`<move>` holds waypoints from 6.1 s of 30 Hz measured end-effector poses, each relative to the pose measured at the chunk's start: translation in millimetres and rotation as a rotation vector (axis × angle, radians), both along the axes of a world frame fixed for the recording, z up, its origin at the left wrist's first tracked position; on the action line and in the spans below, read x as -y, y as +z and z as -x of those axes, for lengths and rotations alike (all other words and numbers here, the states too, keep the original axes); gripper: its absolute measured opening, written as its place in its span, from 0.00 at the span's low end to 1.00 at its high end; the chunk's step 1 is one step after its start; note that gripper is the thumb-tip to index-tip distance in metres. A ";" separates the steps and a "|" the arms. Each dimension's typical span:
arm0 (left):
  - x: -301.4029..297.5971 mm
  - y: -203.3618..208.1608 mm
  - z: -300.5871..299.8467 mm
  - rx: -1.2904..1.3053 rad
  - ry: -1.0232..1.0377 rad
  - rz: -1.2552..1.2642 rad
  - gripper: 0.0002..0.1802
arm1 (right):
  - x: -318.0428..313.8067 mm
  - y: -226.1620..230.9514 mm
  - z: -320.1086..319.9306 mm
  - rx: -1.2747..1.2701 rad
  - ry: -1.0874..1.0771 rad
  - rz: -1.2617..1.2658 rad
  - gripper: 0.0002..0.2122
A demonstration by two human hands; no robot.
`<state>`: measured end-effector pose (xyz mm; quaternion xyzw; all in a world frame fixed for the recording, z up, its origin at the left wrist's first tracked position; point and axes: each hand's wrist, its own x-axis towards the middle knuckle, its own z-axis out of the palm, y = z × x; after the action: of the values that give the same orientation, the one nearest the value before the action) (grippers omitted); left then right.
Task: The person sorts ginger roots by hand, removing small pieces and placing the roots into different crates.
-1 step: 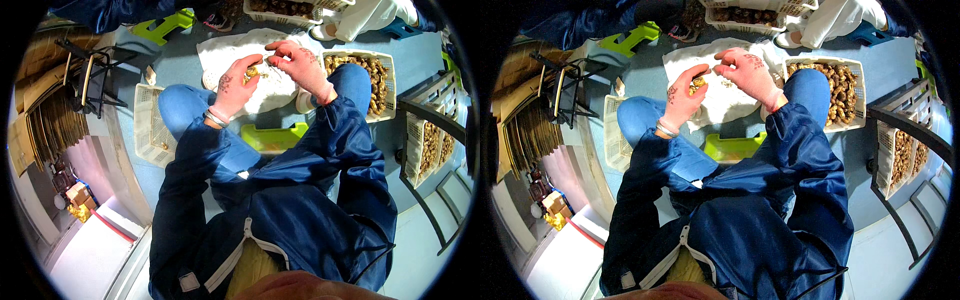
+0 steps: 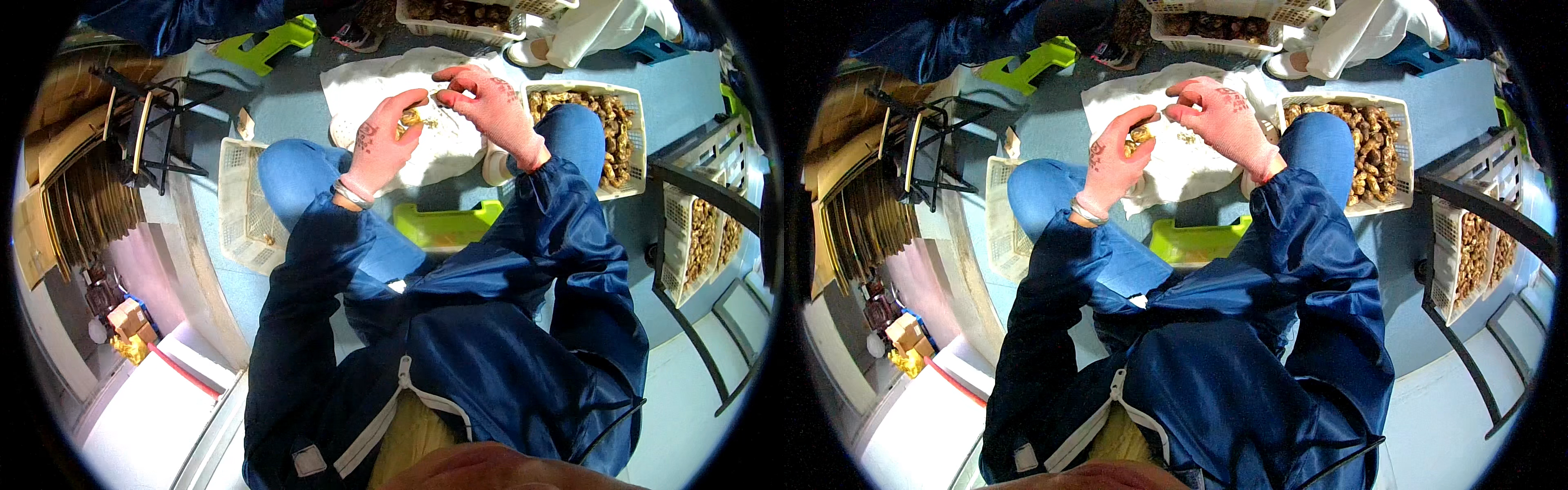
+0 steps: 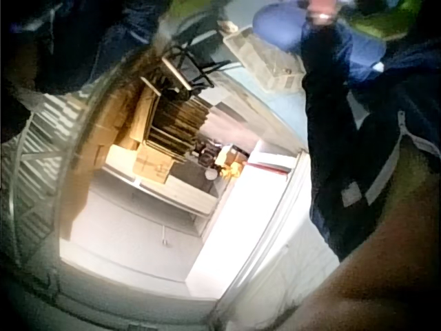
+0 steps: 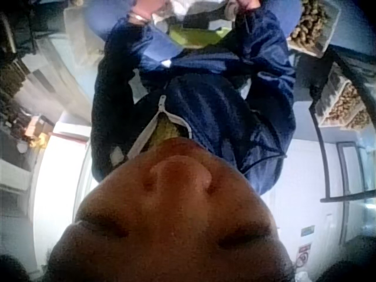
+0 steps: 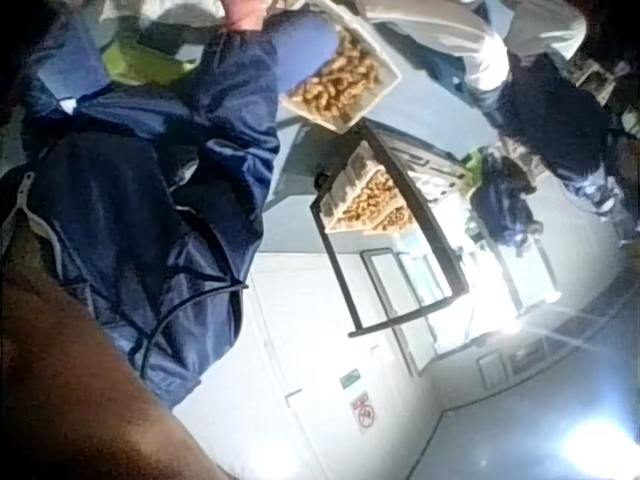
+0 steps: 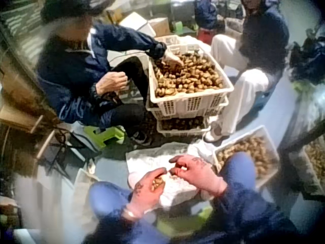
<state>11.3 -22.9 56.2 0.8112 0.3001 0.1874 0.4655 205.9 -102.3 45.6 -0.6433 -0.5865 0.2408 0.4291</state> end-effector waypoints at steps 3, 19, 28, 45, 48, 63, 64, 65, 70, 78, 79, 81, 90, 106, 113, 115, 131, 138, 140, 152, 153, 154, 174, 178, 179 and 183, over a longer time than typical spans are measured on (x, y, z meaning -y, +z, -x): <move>-0.5 0.5 8.2 0.020 0.025 0.053 0.27 | -0.4 28.8 14.6 -0.313 0.106 0.277 0.10; -10.5 -1.5 11.2 0.372 -0.048 0.891 0.35 | 1.5 24.8 3.2 -0.503 -0.029 0.251 0.11; -16.2 -0.3 11.5 0.455 -0.008 1.121 0.28 | 1.9 28.7 3.5 -0.564 -0.053 0.285 0.14; -15.2 -7.4 13.9 0.159 0.191 1.023 0.30 | -2.8 26.8 20.6 -0.422 0.006 0.268 0.13; -13.0 -4.6 11.2 0.128 0.217 1.006 0.30 | -3.8 21.8 16.3 -0.478 -0.028 0.240 0.11; -34.4 27.2 22.4 0.358 0.417 1.038 0.27 | -11.3 -3.0 10.1 -0.221 -0.053 0.274 0.16; -44.3 36.1 30.5 0.488 0.414 0.930 0.26 | -7.2 -12.3 2.5 -0.336 -0.083 0.247 0.15; -55.0 51.4 49.5 0.598 0.423 0.809 0.25 | -9.2 -17.2 2.4 -0.430 -0.103 0.277 0.14; -123.9 53.0 182.1 0.958 0.634 0.708 0.24 | 1.6 -30.3 3.0 -0.395 -0.108 0.326 0.13; -81.2 -140.4 508.9 0.816 1.311 0.582 0.21 | -15.4 -43.2 25.5 0.130 0.138 0.182 0.14; -79.1 -150.9 516.0 0.815 1.328 0.531 0.21 | -11.0 -47.5 14.4 0.232 0.189 0.039 0.16; -46.2 -226.2 421.1 0.791 1.475 0.671 0.24 | 12.1 -51.7 -2.6 0.507 0.091 -0.001 0.08; -160.3 -111.6 443.4 -0.200 0.910 -0.067 0.19 | -5.2 -69.1 14.0 0.297 0.185 0.184 0.11; -90.1 -36.5 11.7 1.019 0.046 1.661 0.19 | 6.7 -40.4 -5.6 -0.247 0.009 -0.196 0.11; -51.6 -7.3 9.4 0.374 -0.007 0.973 0.21 | -0.3 6.2 -1.8 -0.209 -0.094 0.092 0.12; -56.1 -5.7 5.4 0.327 0.002 1.200 0.21 | -3.3 6.4 -2.0 -0.365 -0.113 0.173 0.13; -27.7 9.5 2.7 0.084 -0.106 1.077 0.28 | -4.2 19.1 8.1 -0.196 -0.016 0.088 0.07; -13.7 4.0 12.1 0.096 -0.056 1.030 0.28 | 1.5 17.4 4.2 -0.229 0.113 0.143 0.07; -14.4 4.7 14.2 0.097 -0.072 1.016 0.28 | 1.9 21.2 6.8 -0.222 0.116 0.155 0.08; -14.1 3.5 12.9 0.070 -0.065 0.951 0.30 | 1.4 17.6 3.5 -0.244 0.060 0.097 0.07; -13.7 3.4 13.7 0.071 -0.049 0.952 0.30 | 0.6 18.8 3.3 -0.258 0.057 0.090 0.07; -13.4 1.7 13.4 0.069 -0.050 0.950 0.30 | 3.1 19.7 4.5 -0.341 0.096 0.117 0.07; -9.3 -1.7 10.1 0.068 -0.002 0.924 0.30 | 3.8 16.6 7.1 -0.216 0.074 0.171 0.08; -7.3 -4.8 10.4 0.082 0.028 0.907 0.30 | 1.0 18.0 10.2 -0.230 0.163 0.128 0.08; -6.7 -4.5 8.5 0.068 0.024 0.885 0.30 | 1.7 15.3 9.1 -0.196 0.123 0.127 0.08; -7.9 -4.5 7.9 0.016 0.029 0.798 0.30 | 0.9 12.7 6.1 -0.189 0.064 0.122 0.07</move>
<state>3.4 -15.0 51.7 0.5606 0.3571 0.0691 0.7439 199.8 -103.2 58.2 -0.6235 -0.5480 0.3490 0.4348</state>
